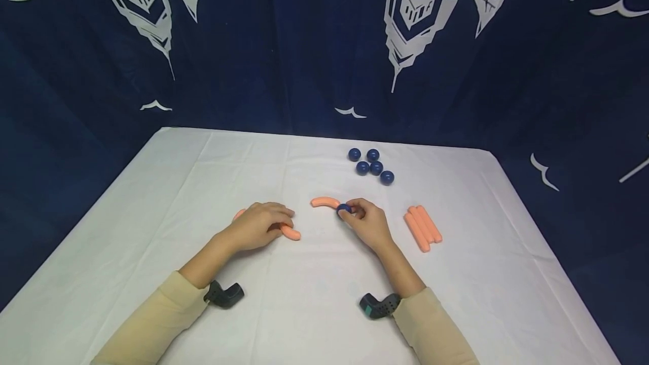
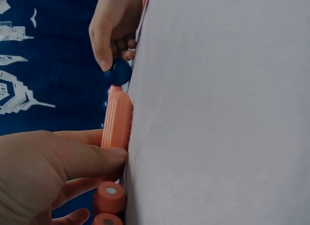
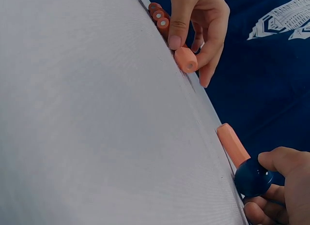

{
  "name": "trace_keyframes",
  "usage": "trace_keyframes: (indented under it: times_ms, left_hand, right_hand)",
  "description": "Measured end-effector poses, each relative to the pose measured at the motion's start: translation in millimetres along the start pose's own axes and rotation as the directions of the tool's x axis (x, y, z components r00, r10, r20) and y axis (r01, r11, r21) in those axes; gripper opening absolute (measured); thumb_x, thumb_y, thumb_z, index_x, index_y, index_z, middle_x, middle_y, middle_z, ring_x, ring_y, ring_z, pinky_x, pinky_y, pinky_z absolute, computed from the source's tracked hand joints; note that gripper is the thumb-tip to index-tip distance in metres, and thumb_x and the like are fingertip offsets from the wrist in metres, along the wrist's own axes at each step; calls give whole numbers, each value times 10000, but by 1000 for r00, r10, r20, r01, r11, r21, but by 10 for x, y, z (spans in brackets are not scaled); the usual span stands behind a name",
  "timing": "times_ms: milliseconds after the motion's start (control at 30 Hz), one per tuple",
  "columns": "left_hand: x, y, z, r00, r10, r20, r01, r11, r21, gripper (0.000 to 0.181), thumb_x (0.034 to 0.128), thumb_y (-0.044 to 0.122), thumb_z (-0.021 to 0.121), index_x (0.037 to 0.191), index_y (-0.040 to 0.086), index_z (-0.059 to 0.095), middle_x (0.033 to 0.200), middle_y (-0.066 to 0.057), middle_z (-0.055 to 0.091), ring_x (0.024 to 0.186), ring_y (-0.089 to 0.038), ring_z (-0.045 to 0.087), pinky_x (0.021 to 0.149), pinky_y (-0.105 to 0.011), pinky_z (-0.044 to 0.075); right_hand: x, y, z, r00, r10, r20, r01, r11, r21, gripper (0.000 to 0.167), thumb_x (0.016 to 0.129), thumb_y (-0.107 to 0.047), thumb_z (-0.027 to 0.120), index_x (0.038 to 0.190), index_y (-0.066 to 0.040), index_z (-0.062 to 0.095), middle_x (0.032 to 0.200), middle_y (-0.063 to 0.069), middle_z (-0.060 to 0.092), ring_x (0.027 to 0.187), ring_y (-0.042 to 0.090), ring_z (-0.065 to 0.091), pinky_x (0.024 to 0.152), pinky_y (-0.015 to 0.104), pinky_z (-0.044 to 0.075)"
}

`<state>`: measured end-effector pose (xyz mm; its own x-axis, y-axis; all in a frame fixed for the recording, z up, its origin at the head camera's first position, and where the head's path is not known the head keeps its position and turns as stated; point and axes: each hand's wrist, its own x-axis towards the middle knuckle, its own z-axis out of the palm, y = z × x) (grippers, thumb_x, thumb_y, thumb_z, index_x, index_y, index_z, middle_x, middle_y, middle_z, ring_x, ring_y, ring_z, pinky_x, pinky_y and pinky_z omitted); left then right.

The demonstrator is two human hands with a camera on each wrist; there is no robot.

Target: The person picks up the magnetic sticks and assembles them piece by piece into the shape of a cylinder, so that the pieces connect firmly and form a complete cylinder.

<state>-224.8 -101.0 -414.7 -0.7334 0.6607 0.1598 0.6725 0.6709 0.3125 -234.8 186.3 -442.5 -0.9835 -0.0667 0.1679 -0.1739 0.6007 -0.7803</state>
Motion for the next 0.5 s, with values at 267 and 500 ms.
trace_keyframes:
  times_ms: [267, 500]
  left_hand:
    - [15, 57, 35, 999, 11, -37, -12, 1000, -22, 98, 889, 152, 717, 966, 212, 726, 1044, 74, 684, 1011, -128, 617, 874, -383, 461]
    - [64, 130, 67, 998, 32, -54, -37, 994, -103, 146, 925, 145, 672, 1054, 186, 726, 1051, 68, 694, 953, -98, 638, 845, -279, 487]
  right_hand:
    - [-9, 13, 10, 1000, 3, 3, -3, 1000, 4, 296, 896, -258, 713, 1076, -24, 691, 873, 68, 631, 748, 179, 537, 660, 290, 429]
    - [-6, 4, -5, 1000, -4, 2, 4, 1000, -6, 297, 899, -252, 709, 1080, -17, 689, 885, 75, 636, 753, 182, 541, 657, 286, 434]
